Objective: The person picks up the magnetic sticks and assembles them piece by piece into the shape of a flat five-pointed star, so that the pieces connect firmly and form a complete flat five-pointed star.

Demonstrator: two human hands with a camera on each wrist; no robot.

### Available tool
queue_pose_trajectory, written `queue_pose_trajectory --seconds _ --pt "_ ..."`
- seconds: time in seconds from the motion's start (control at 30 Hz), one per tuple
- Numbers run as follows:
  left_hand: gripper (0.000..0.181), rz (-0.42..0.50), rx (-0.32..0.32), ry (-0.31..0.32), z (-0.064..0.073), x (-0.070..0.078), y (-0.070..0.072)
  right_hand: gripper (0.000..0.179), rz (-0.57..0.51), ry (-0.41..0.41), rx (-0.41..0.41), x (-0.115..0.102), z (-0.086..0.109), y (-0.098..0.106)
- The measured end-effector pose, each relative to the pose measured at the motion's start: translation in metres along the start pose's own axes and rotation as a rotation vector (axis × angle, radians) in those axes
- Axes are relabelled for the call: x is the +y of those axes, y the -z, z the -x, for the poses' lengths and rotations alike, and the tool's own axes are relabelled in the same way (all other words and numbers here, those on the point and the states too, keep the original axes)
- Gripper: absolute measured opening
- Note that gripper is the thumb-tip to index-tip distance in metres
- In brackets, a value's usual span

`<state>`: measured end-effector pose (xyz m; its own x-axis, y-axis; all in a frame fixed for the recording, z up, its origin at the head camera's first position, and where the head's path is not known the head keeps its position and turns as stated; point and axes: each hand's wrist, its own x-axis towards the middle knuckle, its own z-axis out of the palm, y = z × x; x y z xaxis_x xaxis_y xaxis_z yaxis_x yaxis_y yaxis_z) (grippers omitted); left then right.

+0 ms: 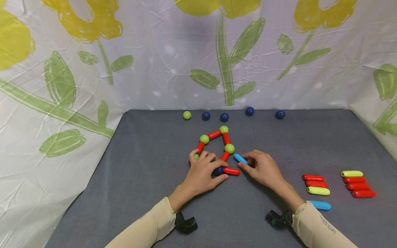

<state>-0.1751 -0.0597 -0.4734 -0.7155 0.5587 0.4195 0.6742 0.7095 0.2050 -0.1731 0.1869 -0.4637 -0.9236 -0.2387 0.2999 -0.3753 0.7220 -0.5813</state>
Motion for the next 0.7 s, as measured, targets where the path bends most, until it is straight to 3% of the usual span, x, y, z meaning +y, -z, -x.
queue_pose_trajectory --seconds 0.47,0.7 --pt "0.021 0.008 0.011 -0.002 0.0026 -0.0003 -0.0019 0.016 -0.080 0.033 0.043 -0.0009 -0.0015 -0.0098" --pt "0.025 0.001 0.016 0.002 0.0029 -0.0016 -0.0020 0.021 -0.104 0.002 0.038 -0.0002 0.0005 -0.0109"
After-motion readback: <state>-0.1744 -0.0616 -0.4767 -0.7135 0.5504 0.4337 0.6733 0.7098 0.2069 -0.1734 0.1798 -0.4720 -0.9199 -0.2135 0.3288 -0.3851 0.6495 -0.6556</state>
